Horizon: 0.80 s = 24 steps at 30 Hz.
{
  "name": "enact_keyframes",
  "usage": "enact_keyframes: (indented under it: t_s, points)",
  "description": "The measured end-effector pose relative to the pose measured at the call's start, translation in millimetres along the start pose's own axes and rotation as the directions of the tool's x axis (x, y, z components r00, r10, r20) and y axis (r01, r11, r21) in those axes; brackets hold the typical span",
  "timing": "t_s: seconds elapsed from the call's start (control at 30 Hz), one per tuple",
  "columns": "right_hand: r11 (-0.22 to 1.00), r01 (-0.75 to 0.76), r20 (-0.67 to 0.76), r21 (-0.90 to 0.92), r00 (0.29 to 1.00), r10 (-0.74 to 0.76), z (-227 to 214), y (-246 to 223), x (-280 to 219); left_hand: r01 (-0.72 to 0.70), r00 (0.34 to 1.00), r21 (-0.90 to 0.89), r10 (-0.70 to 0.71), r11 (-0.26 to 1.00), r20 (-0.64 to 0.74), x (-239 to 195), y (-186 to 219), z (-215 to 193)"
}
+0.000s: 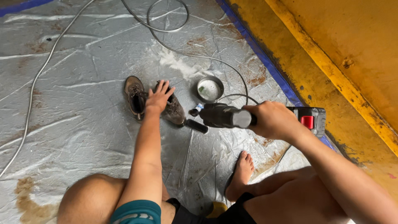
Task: The person cleans a pair of brown shoes using a power drill with a brush attachment and a toothbrush. They scrub the shoes with the drill, then switch to a toothbrush to clean the soles and sides of one shoe.
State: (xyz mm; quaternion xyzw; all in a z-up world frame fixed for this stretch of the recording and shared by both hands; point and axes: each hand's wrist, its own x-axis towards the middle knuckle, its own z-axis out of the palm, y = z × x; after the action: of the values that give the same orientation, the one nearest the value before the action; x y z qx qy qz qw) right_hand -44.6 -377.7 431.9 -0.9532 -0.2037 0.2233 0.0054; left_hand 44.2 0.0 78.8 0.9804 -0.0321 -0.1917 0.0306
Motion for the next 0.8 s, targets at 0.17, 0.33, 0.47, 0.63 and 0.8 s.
enact_keyframes:
  t_s: [0.17, 0.33, 0.47, 0.63, 0.8]
  points:
    - [0.999, 0.010, -0.019, 0.046, 1.000, -0.009, -4.2, 11.2, -6.9, -0.066, 0.977, 0.507, 0.159, 0.860, -0.142, 20.2, -3.7, 19.4]
    - [0.998, -0.053, 0.019, 0.029, 0.998, 0.052, 0.1, 14.7, -13.0, -0.067, 0.969, 0.459, 0.167, 0.886, -0.180, -6.3, -8.2, -0.5]
    - [0.998, -0.048, -0.003, -0.047, 0.999, 0.048, -4.3, 11.3, -18.0, -0.076, 0.983, 0.343, 0.128, 0.936, -0.132, -4.4, -22.9, -0.5]
    - [0.992, -0.045, -0.049, 0.115, 0.998, 0.051, 3.1, 24.7, -12.4, -0.056, 0.987, -0.102, 0.040, 0.993, -0.156, -24.7, -22.0, 8.5]
    - [0.999, -0.014, -0.070, 0.034, 0.997, 0.016, -5.2, 6.5, -14.9, 0.042, 0.982, -0.349, -0.102, 0.936, -0.157, -33.1, -13.5, 10.8]
